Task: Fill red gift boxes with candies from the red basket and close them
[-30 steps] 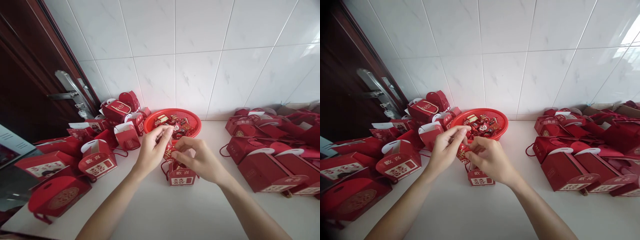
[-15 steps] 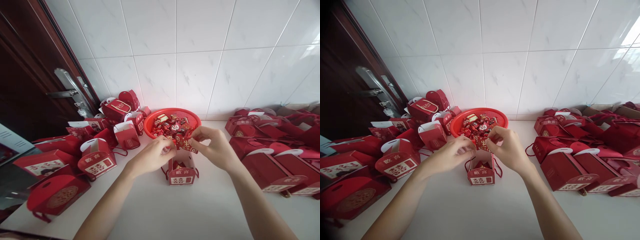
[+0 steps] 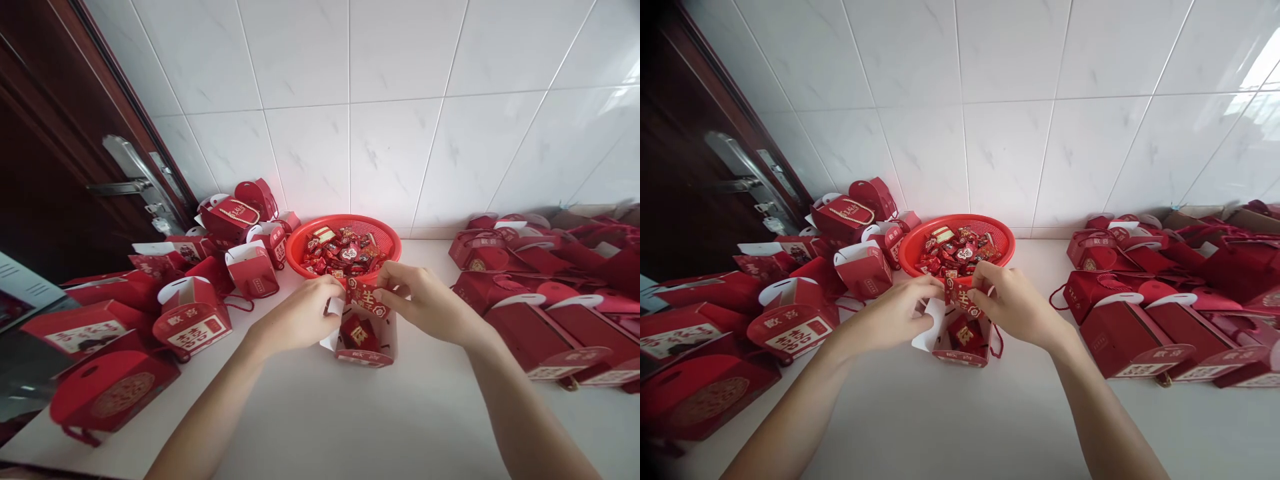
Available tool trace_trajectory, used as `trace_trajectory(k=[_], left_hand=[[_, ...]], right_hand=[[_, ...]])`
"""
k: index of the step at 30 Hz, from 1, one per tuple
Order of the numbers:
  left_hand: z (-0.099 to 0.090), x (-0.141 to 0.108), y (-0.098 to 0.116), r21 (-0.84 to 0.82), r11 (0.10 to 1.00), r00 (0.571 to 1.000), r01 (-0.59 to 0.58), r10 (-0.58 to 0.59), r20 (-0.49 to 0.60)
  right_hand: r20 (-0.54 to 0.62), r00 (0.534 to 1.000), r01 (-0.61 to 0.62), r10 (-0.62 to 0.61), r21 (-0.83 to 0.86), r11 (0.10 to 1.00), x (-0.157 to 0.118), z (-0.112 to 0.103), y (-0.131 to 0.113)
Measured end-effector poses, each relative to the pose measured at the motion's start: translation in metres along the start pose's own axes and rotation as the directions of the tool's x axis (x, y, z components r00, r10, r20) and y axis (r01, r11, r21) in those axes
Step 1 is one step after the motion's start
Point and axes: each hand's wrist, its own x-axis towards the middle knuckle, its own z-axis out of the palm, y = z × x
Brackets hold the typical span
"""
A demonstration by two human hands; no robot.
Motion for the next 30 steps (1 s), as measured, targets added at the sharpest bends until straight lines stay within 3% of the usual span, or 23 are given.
trace_trajectory(k=[5,10,14,18,23,30], left_hand=[[-0.002,-0.004,0.005,-0.059,0.997,0.997,-0.051,0.047,-0.064],[-0.004,-0.005,0.005,-0.191,0.98,0.999,-0.047,0.046,-0.013],[0.001,0.0,-0.002,-0.199,0.979,0.996,-0.035,0.018,-0.084],[0.005,0.006,-0.005,-0.196,0.981,1.0,-0.014,0.012,-0.012],[0.005,0.008,-0.006,-0.188,0.982,1.0,0.008,-0.01,-0.01],[0.008,0.01,-0.006,-0.124,0.992,1.0,0.016,-0.014,0.014]], right_hand=[[0.126,0.992,-0.013,0.015,-0.014,1.0,-0.01,-0.015,-0.004],[0.179,0.984,-0.02,0.023,-0.022,1.0,-0.014,-0.02,-0.006],[0.109,0.993,-0.039,0.047,-0.073,0.997,-0.013,-0.019,-0.003],[0.086,0.994,-0.057,0.073,-0.169,0.984,-0.011,-0.014,-0.001],[0.02,0.992,-0.115,0.129,-0.32,0.94,-0.009,-0.008,-0.004],[0.121,0.983,-0.063,0.139,-0.486,0.871,-0.007,0.01,-0.013]])
